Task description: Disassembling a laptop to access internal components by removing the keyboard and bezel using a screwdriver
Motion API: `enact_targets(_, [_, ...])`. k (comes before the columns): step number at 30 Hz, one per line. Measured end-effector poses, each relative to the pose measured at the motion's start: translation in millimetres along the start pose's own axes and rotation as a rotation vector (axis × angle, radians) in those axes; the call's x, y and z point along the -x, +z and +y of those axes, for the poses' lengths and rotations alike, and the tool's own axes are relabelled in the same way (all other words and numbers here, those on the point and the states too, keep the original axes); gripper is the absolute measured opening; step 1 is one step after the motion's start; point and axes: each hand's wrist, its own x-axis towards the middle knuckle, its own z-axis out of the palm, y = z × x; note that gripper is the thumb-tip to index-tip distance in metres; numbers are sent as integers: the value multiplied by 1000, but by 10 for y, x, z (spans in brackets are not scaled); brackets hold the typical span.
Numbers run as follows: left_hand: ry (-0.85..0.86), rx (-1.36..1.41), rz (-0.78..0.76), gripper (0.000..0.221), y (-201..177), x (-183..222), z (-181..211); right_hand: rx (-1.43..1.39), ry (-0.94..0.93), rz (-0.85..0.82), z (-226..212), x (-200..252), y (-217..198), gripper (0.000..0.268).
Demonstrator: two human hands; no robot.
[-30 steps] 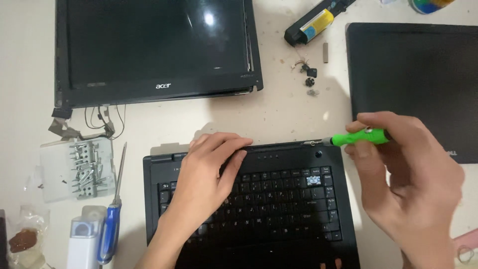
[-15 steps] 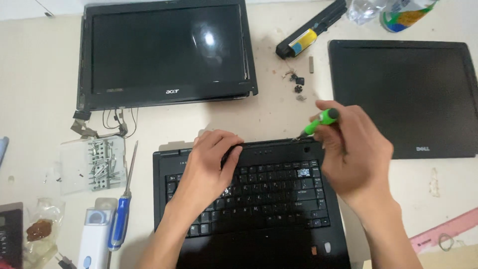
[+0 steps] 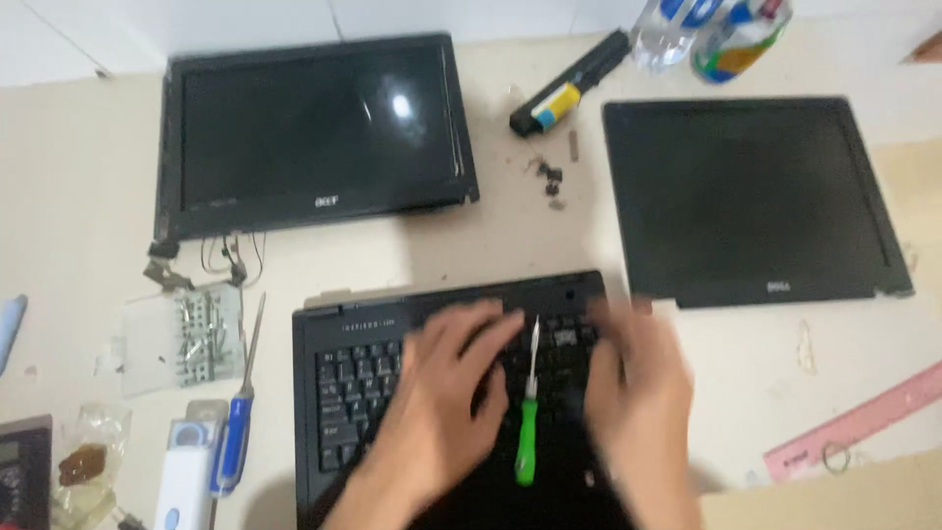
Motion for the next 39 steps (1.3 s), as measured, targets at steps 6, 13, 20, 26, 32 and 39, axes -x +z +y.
enact_targets(6, [56, 90, -26, 31, 221, -91, -275, 250, 270, -267, -235, 917, 330, 48])
enact_targets(13, [132, 115, -41, 27, 302, -236, -363, 88, 100, -122, -113, 472, -140, 24])
enact_targets(20, [176, 335, -171, 16, 271, -793, -412, -239, 86, -23, -174, -505, -360, 23])
enact_targets(26, [4, 457, -266, 14, 423, -1051, -631, -349, -211, -106, -157, -879, -209, 21])
enact_targets(32, [-141, 615, -274, 14, 456, -1043, -626, -273, -384, -131, -126, -939, -171, 22])
enact_targets(39, [-125, 657, -267, 13, 460, -1030, -640, -217, -473, -57, -80, -957, -114, 24])
